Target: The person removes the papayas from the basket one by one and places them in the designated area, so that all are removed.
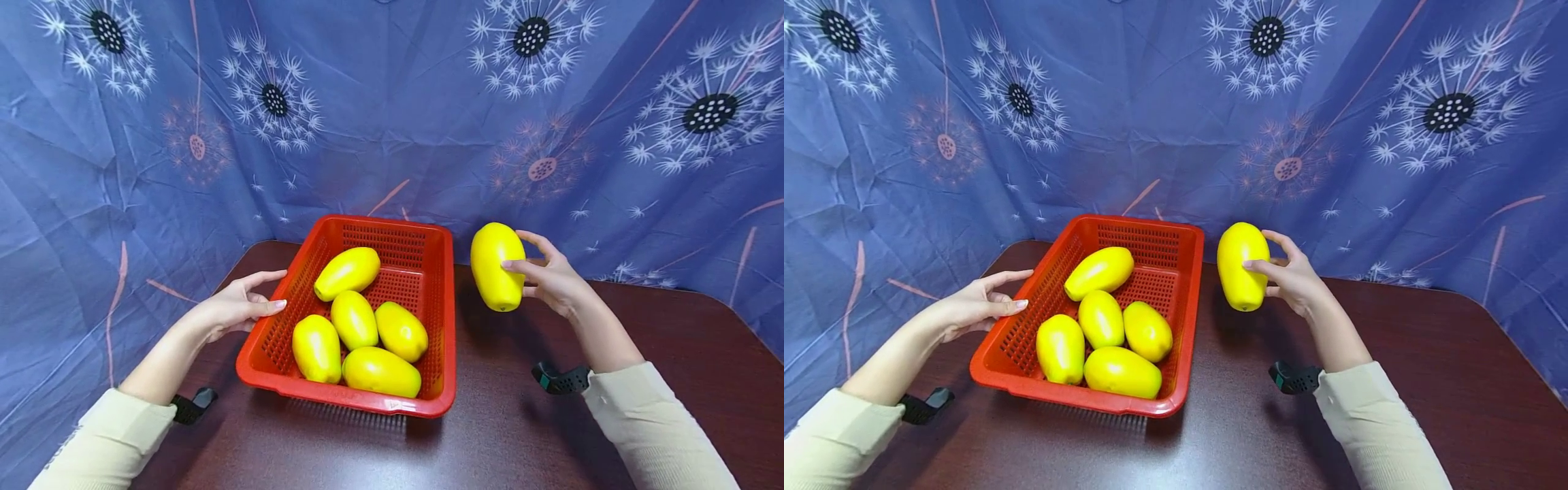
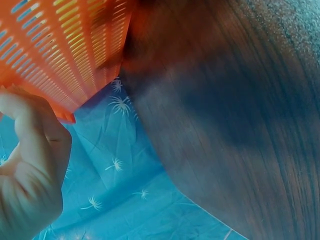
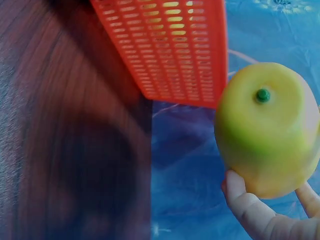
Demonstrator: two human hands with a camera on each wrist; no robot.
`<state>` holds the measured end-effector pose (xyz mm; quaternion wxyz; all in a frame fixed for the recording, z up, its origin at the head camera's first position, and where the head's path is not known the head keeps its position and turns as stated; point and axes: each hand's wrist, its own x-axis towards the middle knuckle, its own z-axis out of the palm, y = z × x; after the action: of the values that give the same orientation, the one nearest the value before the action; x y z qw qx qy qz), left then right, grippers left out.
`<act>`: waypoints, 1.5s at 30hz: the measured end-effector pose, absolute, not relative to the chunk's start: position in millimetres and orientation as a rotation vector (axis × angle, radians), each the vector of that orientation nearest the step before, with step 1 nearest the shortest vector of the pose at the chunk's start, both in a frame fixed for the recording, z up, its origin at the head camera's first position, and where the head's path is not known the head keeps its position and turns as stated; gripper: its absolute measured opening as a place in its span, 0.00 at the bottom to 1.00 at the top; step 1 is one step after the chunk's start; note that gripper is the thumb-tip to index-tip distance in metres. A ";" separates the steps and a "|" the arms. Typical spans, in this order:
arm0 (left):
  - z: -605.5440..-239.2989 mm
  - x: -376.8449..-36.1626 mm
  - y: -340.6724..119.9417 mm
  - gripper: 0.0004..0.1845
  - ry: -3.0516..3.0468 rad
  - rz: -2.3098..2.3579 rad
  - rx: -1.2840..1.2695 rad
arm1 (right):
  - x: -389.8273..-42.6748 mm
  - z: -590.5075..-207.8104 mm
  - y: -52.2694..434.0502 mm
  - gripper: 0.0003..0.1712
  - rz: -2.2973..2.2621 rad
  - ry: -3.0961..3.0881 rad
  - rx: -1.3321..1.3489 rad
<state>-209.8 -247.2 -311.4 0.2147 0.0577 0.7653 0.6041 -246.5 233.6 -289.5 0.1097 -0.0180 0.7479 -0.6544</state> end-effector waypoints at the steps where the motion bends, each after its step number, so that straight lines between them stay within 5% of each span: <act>1: -310.6 -209.8 -247.0 0.42 2.125 1.672 0.159 | -246.7 -291.0 235.0 0.48 -1.924 2.194 -0.048; 29: -311.9 -208.0 -245.9 0.41 2.132 1.653 0.152 | -274.7 -359.9 242.3 0.53 -1.766 2.306 0.127; 45: -312.3 -207.6 -244.9 0.41 2.174 1.642 0.139 | -278.9 -361.0 245.5 0.54 -1.716 2.271 0.030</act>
<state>-207.6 -244.9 -312.3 0.2051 0.0497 0.7800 0.5891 -278.9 245.5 -361.0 0.1472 0.0103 0.7891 -0.5963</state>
